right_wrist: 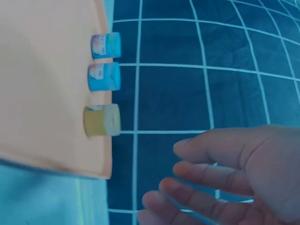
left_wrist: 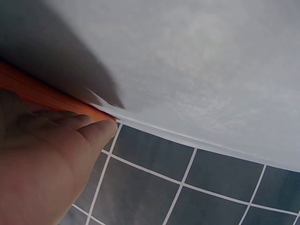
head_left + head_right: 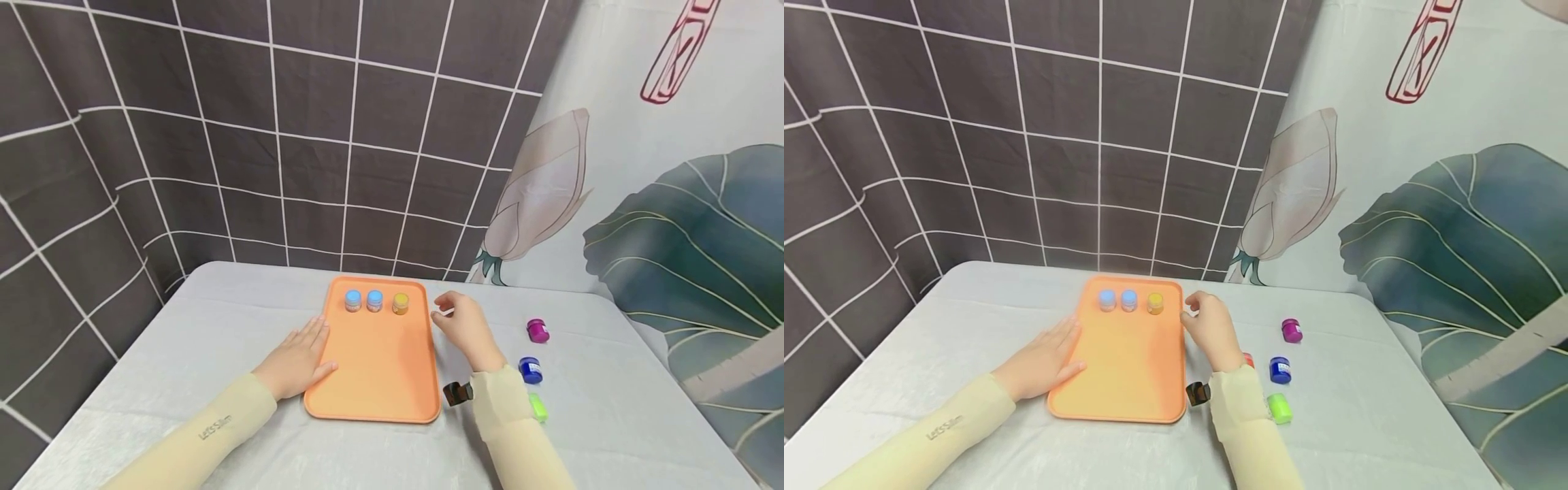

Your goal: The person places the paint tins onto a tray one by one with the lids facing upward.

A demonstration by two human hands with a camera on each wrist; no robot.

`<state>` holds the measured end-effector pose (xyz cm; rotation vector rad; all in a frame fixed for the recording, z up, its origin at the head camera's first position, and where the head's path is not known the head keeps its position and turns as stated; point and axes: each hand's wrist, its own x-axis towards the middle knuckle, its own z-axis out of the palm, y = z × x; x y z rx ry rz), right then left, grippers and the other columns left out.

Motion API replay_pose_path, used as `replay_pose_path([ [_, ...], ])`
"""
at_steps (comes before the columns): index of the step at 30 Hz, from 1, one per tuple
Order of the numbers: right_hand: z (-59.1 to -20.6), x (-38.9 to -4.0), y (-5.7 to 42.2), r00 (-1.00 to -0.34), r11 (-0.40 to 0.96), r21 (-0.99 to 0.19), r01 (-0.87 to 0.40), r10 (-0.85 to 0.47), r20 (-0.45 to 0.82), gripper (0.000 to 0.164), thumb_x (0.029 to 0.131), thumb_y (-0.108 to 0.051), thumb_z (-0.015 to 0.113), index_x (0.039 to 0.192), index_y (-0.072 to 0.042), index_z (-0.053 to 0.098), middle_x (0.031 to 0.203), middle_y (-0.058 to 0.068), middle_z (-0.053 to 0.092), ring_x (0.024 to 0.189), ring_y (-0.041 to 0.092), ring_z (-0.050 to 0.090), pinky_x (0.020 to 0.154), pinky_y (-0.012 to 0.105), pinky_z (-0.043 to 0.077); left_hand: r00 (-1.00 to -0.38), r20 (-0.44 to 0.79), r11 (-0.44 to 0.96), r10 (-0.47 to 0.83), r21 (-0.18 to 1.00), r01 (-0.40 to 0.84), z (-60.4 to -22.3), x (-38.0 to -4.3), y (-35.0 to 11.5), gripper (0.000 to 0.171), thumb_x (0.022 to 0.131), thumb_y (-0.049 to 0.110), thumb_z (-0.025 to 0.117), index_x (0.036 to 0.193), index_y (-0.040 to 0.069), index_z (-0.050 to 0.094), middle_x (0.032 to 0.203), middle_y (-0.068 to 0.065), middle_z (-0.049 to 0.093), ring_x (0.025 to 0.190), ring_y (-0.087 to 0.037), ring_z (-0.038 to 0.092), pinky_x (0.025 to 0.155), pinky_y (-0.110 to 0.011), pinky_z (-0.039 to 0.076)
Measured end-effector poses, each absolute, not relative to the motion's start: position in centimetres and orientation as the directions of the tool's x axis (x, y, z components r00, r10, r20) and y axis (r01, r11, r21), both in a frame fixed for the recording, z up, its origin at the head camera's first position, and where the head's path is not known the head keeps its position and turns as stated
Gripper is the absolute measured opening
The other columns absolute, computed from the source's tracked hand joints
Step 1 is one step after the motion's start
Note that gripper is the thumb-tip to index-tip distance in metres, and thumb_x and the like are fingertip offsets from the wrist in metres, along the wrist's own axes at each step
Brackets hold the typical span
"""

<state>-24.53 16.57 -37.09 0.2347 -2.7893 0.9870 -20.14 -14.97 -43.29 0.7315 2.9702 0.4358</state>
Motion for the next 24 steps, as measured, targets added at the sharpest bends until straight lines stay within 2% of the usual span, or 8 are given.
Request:
replay_pose_path([
  [10, -34.9, -22.3, 19.3, -0.996, 0.829, -0.556, -0.066, -0.022, 0.085, 0.035, 0.092, -0.015, 0.069, 0.118, 0.009, 0.065, 0.106, 0.024, 0.068, 0.097, 0.037, 0.063, 0.087, 0.051, 0.053, -0.888, 0.005, 0.851, 0.46, 0.282, 0.442, -43.1, -20.1, -14.8, 0.075, 0.104, 0.04, 0.053, 0.153, -0.013, 0.03, 0.162, -0.03, 0.023, 0.151, -0.043, 0.021, 0.118, -0.061, 0.024],
  [15, -34.5, -21.7, 20.3, -0.999, 0.847, -0.531, -0.009, 0.013, 0.037, 0.037, 0.09, -0.016, 0.07, 0.115, 0.012, 0.065, 0.101, 0.023, 0.069, 0.09, 0.034, 0.064, 0.084, 0.05, 0.054, -0.887, 0.005, 0.85, 0.461, 0.283, 0.444, -43.1, -20.1, -14.7, 0.075, 0.104, 0.039, 0.054, 0.153, -0.013, 0.03, 0.162, -0.03, 0.023, 0.151, -0.043, 0.022, 0.118, -0.061, 0.024],
  [21, -34.7, -21.3, 20.9, -1.0, 0.873, -0.488, 0.016, 0.016, -0.003, 0.036, 0.086, -0.012, 0.073, 0.108, 0.016, 0.065, 0.104, 0.029, 0.069, 0.093, 0.039, 0.063, 0.09, 0.054, 0.052, -0.887, 0.017, 0.85, 0.462, 0.278, 0.448, -43.2, -20.2, -14.8, 0.075, 0.104, 0.039, 0.054, 0.152, -0.013, 0.03, 0.162, -0.03, 0.024, 0.151, -0.043, 0.023, 0.118, -0.061, 0.025],
  [22, -34.8, -21.2, 21.0, -1.0, 0.877, -0.481, 0.024, 0.018, -0.019, 0.037, 0.086, -0.011, 0.073, 0.108, 0.017, 0.064, 0.103, 0.029, 0.069, 0.09, 0.037, 0.064, 0.09, 0.054, 0.052, -0.886, 0.018, 0.849, 0.463, 0.279, 0.449, -43.2, -20.2, -14.8, 0.075, 0.104, 0.04, 0.054, 0.152, -0.013, 0.03, 0.161, -0.03, 0.024, 0.151, -0.043, 0.023, 0.118, -0.061, 0.025],
  [24, -34.9, -21.1, 21.1, -0.998, 0.88, -0.473, 0.046, 0.023, -0.054, 0.034, 0.086, -0.01, 0.073, 0.105, 0.017, 0.064, 0.09, 0.024, 0.069, 0.076, 0.031, 0.066, 0.089, 0.053, 0.053, -0.886, 0.018, 0.849, 0.463, 0.279, 0.449, -43.2, -20.3, -14.8, 0.075, 0.104, 0.04, 0.054, 0.152, -0.013, 0.03, 0.161, -0.03, 0.025, 0.15, -0.043, 0.023, 0.118, -0.061, 0.025],
])
